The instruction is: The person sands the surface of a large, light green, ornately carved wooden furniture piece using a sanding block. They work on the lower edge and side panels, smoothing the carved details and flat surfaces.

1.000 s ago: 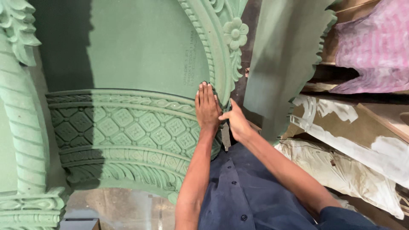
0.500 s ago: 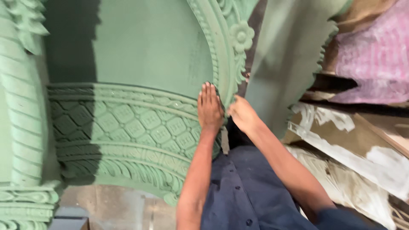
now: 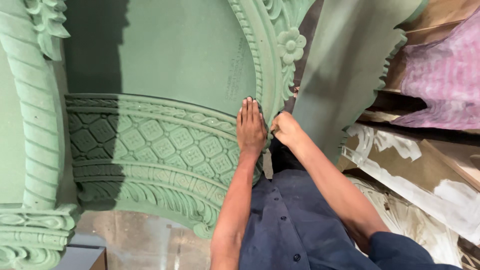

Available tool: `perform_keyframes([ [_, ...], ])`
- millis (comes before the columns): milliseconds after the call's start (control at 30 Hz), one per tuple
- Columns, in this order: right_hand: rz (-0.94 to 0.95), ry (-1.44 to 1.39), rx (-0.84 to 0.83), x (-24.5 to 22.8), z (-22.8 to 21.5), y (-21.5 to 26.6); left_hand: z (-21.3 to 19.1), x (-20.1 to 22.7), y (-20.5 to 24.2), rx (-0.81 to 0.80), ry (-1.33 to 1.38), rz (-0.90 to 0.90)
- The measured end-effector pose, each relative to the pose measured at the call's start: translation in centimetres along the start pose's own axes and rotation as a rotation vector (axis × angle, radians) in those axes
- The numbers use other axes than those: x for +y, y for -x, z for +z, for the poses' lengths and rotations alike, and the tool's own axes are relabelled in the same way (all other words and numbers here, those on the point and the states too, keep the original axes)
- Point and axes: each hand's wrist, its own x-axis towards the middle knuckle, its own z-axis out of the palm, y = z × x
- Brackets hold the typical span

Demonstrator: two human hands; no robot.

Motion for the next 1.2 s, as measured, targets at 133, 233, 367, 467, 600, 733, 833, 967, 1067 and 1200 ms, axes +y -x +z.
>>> perform_keyframes([
  [133, -0.022, 0.014, -0.139, -1.4, 2.0, 3.8, -0.2, -0.3, -0.4, -0.022, 0.006, -0.028],
  [233, -0.035, -0.051, -0.161, -2.4, 3.5, 6.0, 0.0, 0.0, -0.5, -0.015, 0.027, -0.033],
  [367, -0.009, -0.058, -0.205, -2.6, 4.6, 7.6, 0.0, 0.0, -0.4, -0.023, 0.024, -0.046],
  [467, 0.0, -0.06, -0.144, -2.6, 4.4, 7.2, -0.1, 0.0, -0.1, -0.029, 0.011, -0.035],
  [600, -0.007, -0.198, -0.058, -3.7, 3.6, 4.8, 0.0, 0.1, -0.4, -0.022, -0.02, -0.02],
  [733, -0.014, -0.39, -0.162, -3.8, 3.0, 3.4, -0.2, 0.0, -0.2, -0.032, 0.001, -0.03],
  [833, 0.005, -0.357, -0.046, -3.0, 2.6, 3.4, -0.2, 0.3, 0.0, -0.041, -0.034, -0.029],
  [967, -0.082, -0.11, 0.022, -2.0, 2.3, 2.7, -0.6, 0.2, -0.7, -0.047, -0.029, -0.022],
  [1067, -0.083, -0.071, 0.021, -1.5, 1.3, 2.0, -0.7, 0.3, -0.2, -0.053, -0.037, -0.022],
  [1200, -0.1, -0.178, 0.094, -2.0, 0.7, 1.2, -0.8, 0.3, -0.7, -0.035, -0.034, -0.019],
])
